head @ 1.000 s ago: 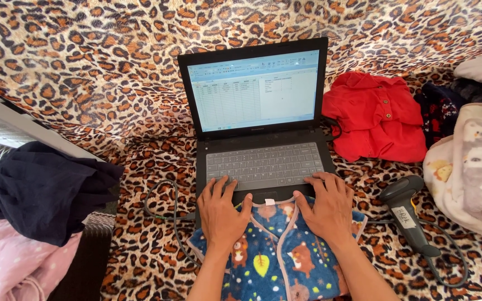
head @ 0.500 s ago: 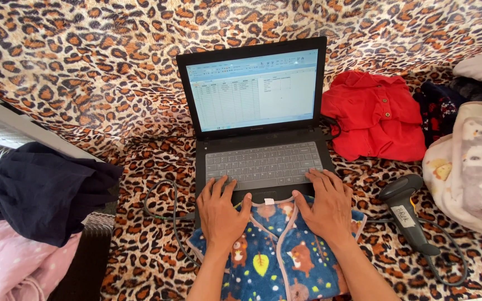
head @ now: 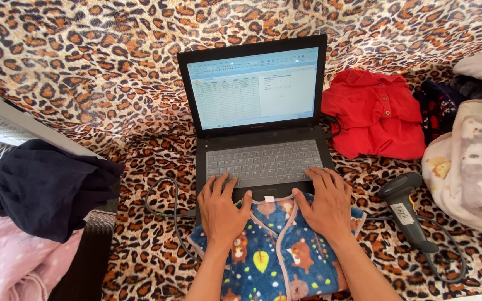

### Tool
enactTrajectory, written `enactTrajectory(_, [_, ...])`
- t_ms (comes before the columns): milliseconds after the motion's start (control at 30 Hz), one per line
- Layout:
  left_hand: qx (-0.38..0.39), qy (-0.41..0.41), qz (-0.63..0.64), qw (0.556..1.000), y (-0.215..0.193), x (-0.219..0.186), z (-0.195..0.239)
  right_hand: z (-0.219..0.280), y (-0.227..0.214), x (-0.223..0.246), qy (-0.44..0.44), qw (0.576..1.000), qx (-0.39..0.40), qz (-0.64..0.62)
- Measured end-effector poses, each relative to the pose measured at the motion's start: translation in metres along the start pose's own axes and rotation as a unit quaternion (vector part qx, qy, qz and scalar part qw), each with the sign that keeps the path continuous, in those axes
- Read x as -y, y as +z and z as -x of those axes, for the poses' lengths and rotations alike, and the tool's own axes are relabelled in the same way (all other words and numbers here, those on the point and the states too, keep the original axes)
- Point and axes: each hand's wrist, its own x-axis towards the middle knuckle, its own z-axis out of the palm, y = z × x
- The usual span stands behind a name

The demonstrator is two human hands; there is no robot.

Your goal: The person sits on the floor with a laptop on their lap, typing on the keyboard. They pick up a dark garment, scan it with a barcode scanner, and place it in a wire basket. They repeat this process with a blue patterned baby garment, typing on the laptop and scanning the item before placing it in the basket.

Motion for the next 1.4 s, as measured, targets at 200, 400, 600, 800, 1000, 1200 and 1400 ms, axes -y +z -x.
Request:
enactTrajectory(200, [-0.019,0.004,0.005,1.000,-0.003,-0.001,0.000,0.001,0.005,-0.004,-0.011,1.000,-0.022,0.007])
enactTrajectory(400, [-0.031,0.008,-0.004,0.999,0.002,0.003,0.002,0.006,0.023,-0.017,-0.007,0.999,-0.052,-0.005])
enactTrajectory(600, [-0.036,0.009,-0.001,0.999,0.000,0.001,0.001,0.003,0.008,-0.007,-0.013,0.999,-0.039,-0.009])
enactTrajectory(800, [-0.038,0.012,-0.001,0.999,0.001,0.002,0.004,0.004,0.004,-0.005,-0.009,1.000,-0.013,-0.016])
enactTrajectory(1000, [-0.013,0.004,-0.004,1.000,-0.005,-0.002,0.002,0.004,-0.003,-0.002,-0.003,0.999,0.039,0.007])
enactTrajectory(1200, [0.028,0.006,0.001,1.000,-0.023,-0.011,-0.003,0.002,0.001,-0.005,0.000,0.999,0.037,-0.028])
enactTrajectory(1400, [0.050,0.009,0.010,0.999,-0.022,-0.012,-0.001,0.003,-0.004,-0.003,0.008,0.998,0.041,-0.049])
